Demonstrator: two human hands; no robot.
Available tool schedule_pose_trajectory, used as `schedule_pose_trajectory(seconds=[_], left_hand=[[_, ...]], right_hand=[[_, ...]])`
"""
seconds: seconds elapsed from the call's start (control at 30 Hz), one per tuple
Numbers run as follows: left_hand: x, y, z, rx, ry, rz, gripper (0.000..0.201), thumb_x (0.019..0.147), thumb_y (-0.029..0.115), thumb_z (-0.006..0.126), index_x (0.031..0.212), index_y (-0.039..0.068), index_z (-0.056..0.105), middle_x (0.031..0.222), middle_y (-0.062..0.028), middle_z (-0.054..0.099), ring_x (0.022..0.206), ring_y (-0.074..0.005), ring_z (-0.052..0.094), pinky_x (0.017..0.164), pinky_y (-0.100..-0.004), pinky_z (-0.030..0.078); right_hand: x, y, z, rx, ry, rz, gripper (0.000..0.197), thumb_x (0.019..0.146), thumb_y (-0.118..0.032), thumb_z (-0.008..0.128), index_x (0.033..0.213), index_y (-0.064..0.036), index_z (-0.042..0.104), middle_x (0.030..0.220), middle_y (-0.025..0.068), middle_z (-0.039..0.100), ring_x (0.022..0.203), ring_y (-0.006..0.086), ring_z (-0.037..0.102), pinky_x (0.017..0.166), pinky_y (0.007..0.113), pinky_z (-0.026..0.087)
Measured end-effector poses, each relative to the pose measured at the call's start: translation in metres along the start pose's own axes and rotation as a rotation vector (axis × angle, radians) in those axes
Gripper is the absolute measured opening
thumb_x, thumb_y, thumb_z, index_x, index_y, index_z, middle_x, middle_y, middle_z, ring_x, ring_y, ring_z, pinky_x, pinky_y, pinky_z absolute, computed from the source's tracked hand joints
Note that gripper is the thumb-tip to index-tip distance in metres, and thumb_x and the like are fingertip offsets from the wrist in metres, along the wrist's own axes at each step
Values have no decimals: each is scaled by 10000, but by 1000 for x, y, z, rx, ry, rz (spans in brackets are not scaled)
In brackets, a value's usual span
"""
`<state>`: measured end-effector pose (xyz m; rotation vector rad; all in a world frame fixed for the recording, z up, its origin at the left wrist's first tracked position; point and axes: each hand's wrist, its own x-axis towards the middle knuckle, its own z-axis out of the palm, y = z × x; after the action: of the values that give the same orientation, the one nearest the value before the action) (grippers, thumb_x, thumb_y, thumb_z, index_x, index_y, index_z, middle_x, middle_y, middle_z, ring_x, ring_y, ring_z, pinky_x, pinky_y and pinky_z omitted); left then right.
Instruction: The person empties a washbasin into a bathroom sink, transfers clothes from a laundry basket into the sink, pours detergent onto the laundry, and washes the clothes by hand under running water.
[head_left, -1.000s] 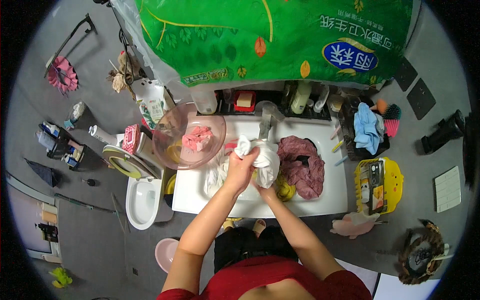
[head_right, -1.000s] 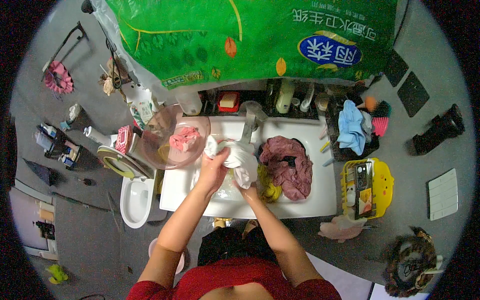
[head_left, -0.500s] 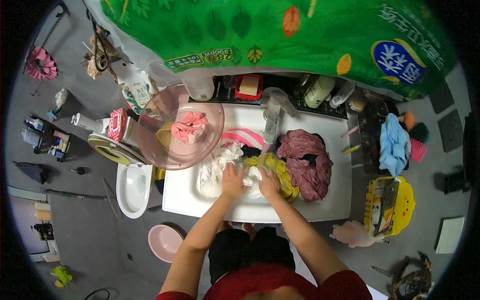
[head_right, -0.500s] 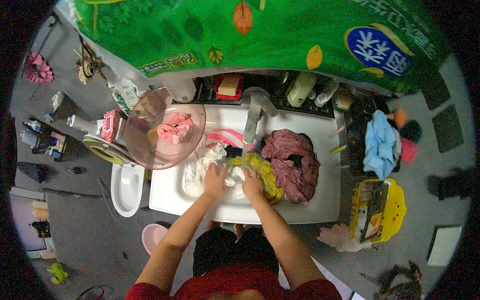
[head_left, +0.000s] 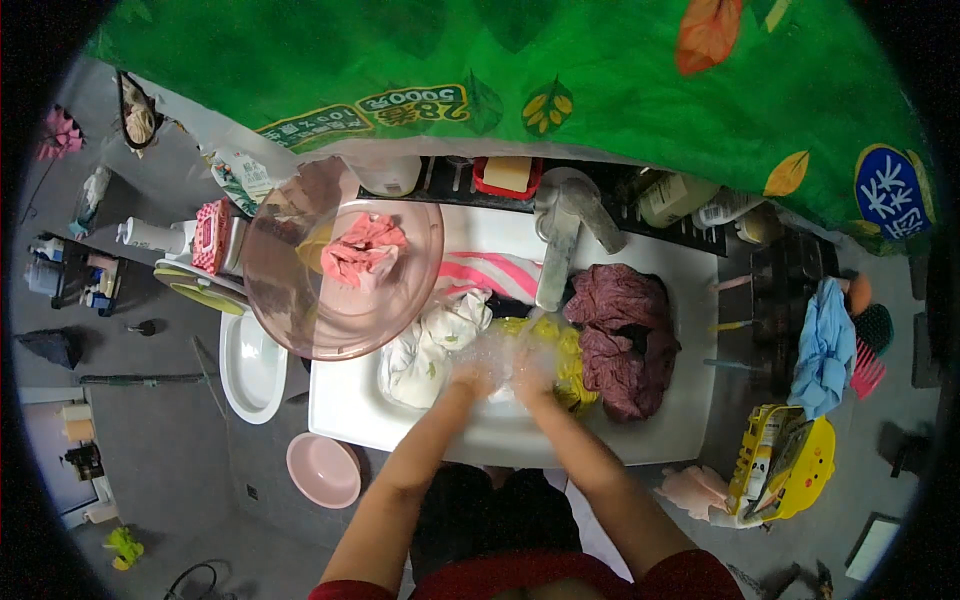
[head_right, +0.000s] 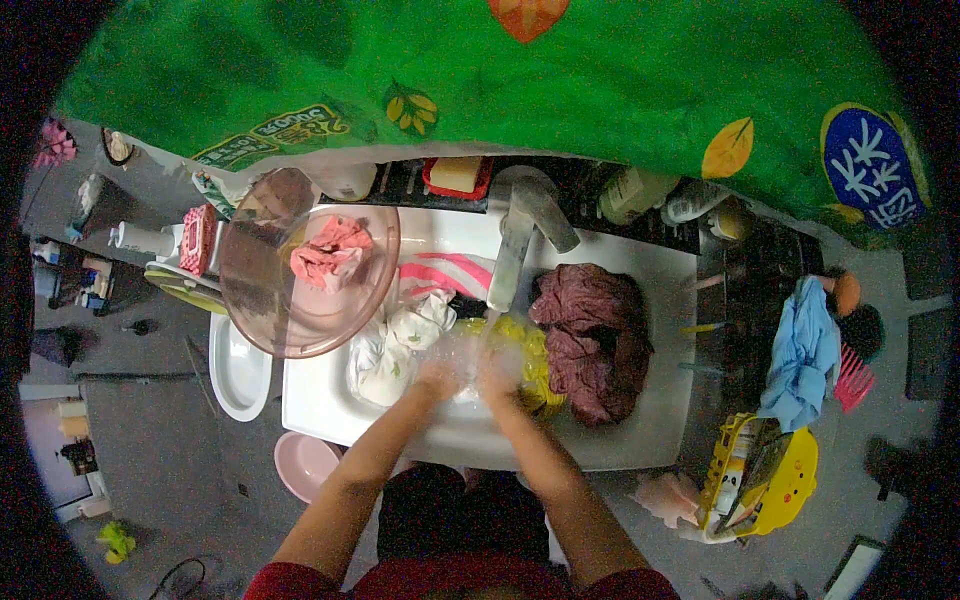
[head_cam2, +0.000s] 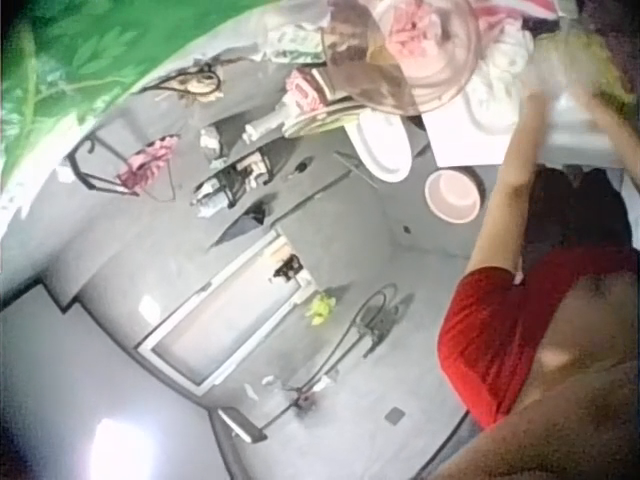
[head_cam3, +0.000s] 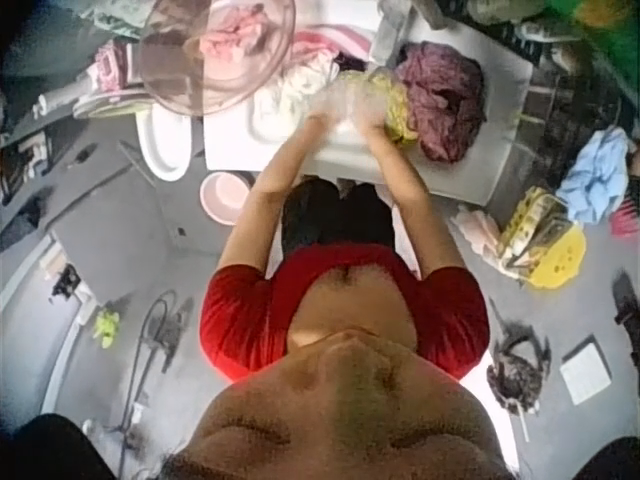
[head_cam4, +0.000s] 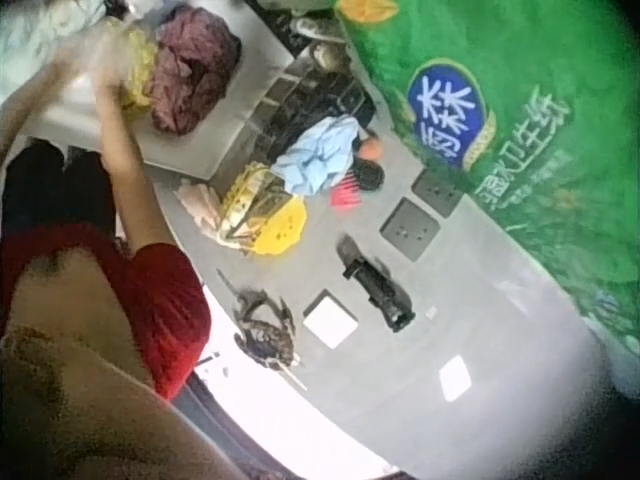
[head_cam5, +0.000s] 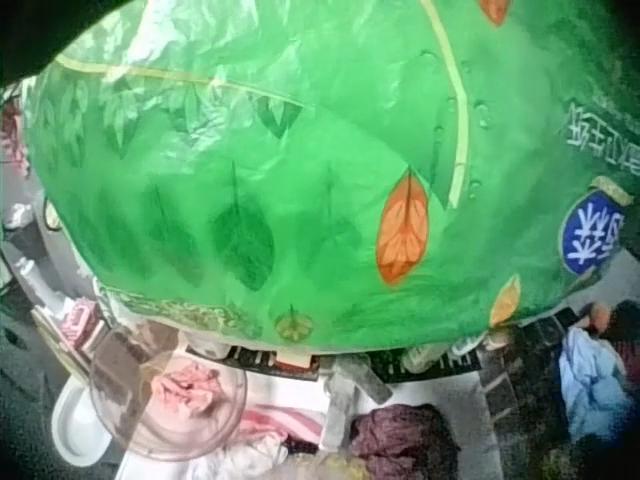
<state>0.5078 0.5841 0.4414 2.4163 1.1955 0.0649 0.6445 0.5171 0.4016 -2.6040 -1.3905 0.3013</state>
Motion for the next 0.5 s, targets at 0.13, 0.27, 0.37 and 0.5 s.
schedule_pose_trajectory(seconds=[0.13,0.27,0.37,0.5], left_hand=[[-35,6,-83,-417,154,-9,497,660,37,524,1151,107,500,1196,-182,455,1075,-390,427,911,-441,350],[-34,38,-85,-163,289,9,426,708,103,519,1135,105,508,1211,-161,439,1106,-383,404,932,-435,335],[-28,30,-66,-12,-50,-93,410,744,165,509,1151,115,506,1247,-149,418,1149,-349,377,957,-432,313],[-30,26,-45,159,31,-38,303,751,182,523,1039,94,558,1200,-140,471,1122,-286,432,912,-417,358]], right_hand=[[-4,-59,-149,262,-454,10,505,586,-207,701,1015,-67,475,993,172,526,920,348,490,769,396,418],[-20,-34,-109,33,110,-338,366,655,-192,642,978,-91,501,817,132,529,852,305,498,756,376,424],[-19,-29,-69,-154,88,-301,243,754,-177,523,974,-75,522,914,159,540,910,306,493,824,364,394],[-11,-34,-57,-130,267,-375,213,799,-143,424,955,-75,553,991,156,554,986,306,486,822,360,408]])
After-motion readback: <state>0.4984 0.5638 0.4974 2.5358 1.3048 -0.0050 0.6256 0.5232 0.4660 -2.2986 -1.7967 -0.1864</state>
